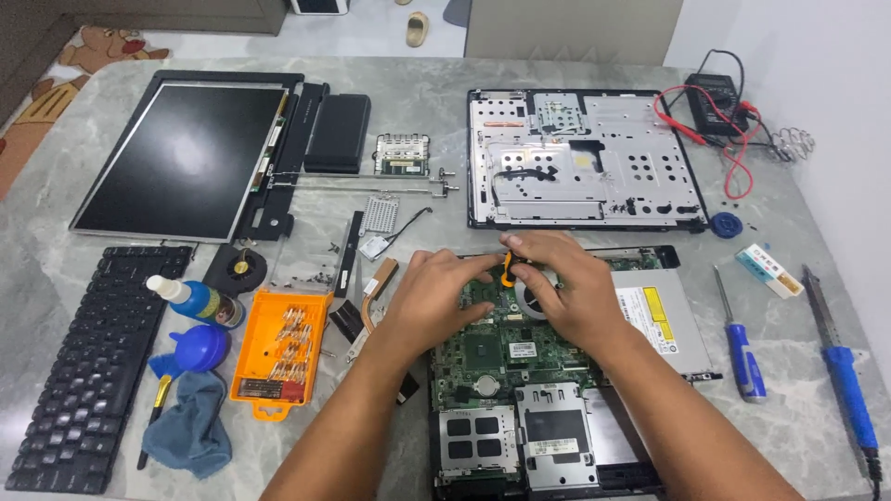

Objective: The person removes a CPU from a laptop motherboard, cleans the socket, and installs a new CPU. They then secure a metal bracket over the CPU using a screwdriver.

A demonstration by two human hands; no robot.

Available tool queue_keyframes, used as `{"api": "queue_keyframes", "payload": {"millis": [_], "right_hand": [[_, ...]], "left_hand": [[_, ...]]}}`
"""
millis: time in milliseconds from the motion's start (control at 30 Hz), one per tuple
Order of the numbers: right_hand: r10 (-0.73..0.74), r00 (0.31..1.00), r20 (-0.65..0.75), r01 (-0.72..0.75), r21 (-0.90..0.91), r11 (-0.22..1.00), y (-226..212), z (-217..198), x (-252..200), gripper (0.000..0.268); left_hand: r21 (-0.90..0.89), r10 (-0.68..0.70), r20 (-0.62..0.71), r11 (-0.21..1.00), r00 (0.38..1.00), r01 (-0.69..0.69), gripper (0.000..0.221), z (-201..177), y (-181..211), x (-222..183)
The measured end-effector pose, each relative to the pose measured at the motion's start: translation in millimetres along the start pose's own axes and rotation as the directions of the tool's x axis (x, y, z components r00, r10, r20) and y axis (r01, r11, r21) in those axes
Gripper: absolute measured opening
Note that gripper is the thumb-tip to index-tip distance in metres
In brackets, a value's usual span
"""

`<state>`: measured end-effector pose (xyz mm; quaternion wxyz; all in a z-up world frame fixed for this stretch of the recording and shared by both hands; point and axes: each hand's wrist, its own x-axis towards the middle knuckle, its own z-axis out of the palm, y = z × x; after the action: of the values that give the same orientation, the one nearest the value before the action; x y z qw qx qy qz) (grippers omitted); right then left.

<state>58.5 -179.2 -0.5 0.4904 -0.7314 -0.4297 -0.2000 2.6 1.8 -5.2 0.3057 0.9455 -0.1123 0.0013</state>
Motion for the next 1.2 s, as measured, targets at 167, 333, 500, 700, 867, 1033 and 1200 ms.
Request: {"api": "queue_keyframes", "payload": {"millis": [167,333,500,700,867,1033,1200], "right_hand": [[0.024,0.999,0.042,-0.021,-0.061,0.998,9.0,1.0,-3.8,0.018],[-0.066,0.998,-0.01,0.064,-0.145,0.987,22.0,0.0,-9.0,0.022],[-0.151,0.988,-0.025,0.143,-0.2,0.969,19.2,5.6,-10.1,0.025],[-0.068,0.993,-0.098,0.052,-0.153,0.987,25.2,2.1,-22.9,0.02],[-0.026,0.944,-0.329,0.035,0.021,0.999,14.3,-13.4,-17.8,0.02],[-0.15,0.955,-0.257,0.119,-0.134,0.984,18.1,-8.8,-28.0,0.031],[-0.126,0.991,0.032,0.128,-0.052,0.99,-5.1,7.7,-25.4,0.022]], "left_hand": [[-0.026,0.014,-0.005,1.0,1.0,-0.014,0.056,1.4,-1.7,-0.7],[-0.021,0.014,-0.018,1.0,1.0,-0.015,0.054,-1.4,2.4,-1.3],[-0.004,0.005,-0.006,1.0,1.0,-0.005,0.055,-2.1,5.2,-1.4],[0.007,0.016,0.023,1.0,1.0,-0.016,0.056,-10.6,9.7,-3.9],[-0.053,0.015,0.017,0.998,1.0,-0.014,0.063,-17.1,6.5,-5.6],[-0.368,0.059,-0.228,0.919,0.972,-0.142,0.047,-0.9,1.5,-5.9],[-0.549,0.0,-0.353,0.81,0.936,-0.207,0.028,7.5,17.5,-7.2]]}}
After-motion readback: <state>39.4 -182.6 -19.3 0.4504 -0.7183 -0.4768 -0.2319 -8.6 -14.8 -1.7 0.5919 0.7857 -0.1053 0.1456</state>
